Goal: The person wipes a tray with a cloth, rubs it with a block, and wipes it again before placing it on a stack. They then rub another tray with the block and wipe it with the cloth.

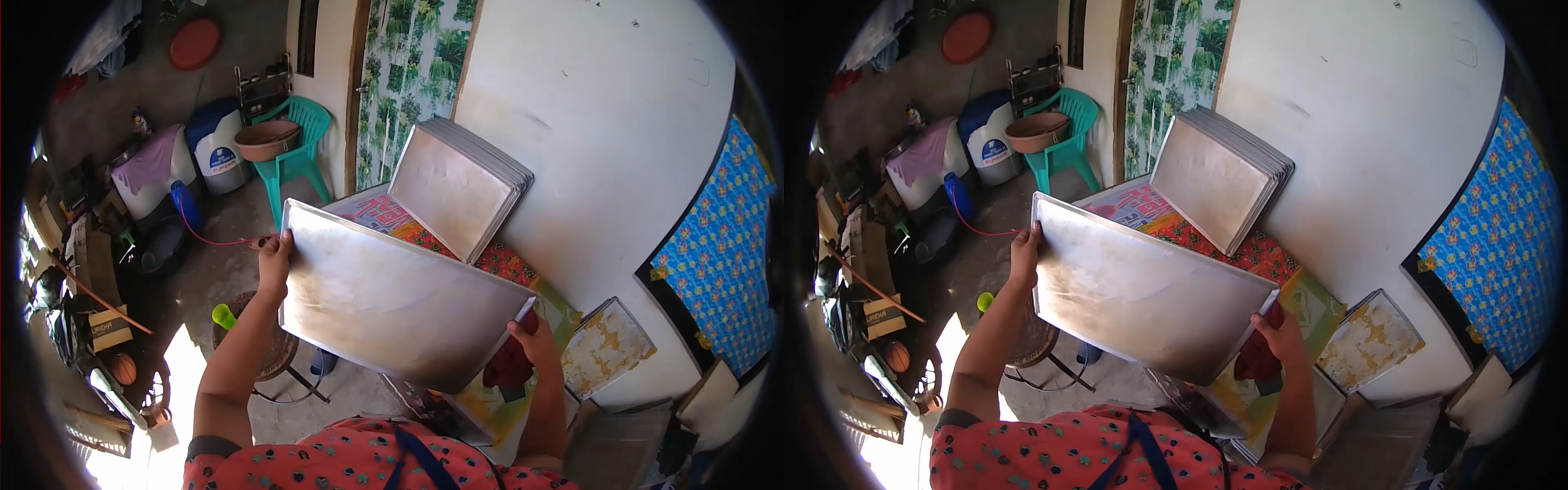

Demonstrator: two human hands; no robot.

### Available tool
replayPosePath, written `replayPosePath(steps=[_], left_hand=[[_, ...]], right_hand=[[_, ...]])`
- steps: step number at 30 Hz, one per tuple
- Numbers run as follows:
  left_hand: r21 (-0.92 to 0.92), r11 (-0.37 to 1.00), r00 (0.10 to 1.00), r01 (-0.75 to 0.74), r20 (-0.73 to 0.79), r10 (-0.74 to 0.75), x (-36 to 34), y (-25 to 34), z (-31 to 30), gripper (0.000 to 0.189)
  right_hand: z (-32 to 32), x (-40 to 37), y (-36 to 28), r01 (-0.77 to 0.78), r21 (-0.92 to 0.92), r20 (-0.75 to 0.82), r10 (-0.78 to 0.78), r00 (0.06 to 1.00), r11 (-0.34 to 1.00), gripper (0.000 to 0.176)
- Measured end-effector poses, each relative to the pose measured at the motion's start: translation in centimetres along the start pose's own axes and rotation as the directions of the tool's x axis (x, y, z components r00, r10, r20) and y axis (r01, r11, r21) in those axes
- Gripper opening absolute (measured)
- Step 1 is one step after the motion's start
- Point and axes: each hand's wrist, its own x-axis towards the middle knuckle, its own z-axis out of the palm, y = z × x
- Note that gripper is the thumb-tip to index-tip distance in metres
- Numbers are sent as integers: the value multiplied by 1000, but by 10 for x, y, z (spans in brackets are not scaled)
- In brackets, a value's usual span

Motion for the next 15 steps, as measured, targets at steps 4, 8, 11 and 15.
replayPosePath(steps=[4, 8, 11, 15], left_hand=[[-31, 998, 997, -51, 59, 52, 43, 6, 38, 18], [-151, 988, 982, -22, 181, 49, 109, 1, 76, 14], [-326, 945, 984, 20, 176, 40, 152, 22, 130, 18], [-283, 958, 934, -49, 328, 144, 244, 7, 193, 27]], right_hand=[[9, 29, 15, -115, 188, -32, 123, 992, 975, 40], [10, 69, 22, -52, 246, -148, 91, 985, 968, 43], [12, 107, 38, 88, 73, -378, -54, 924, 993, 44], [24, 151, 38, -48, -36, -470, 25, 882, 998, 46]])
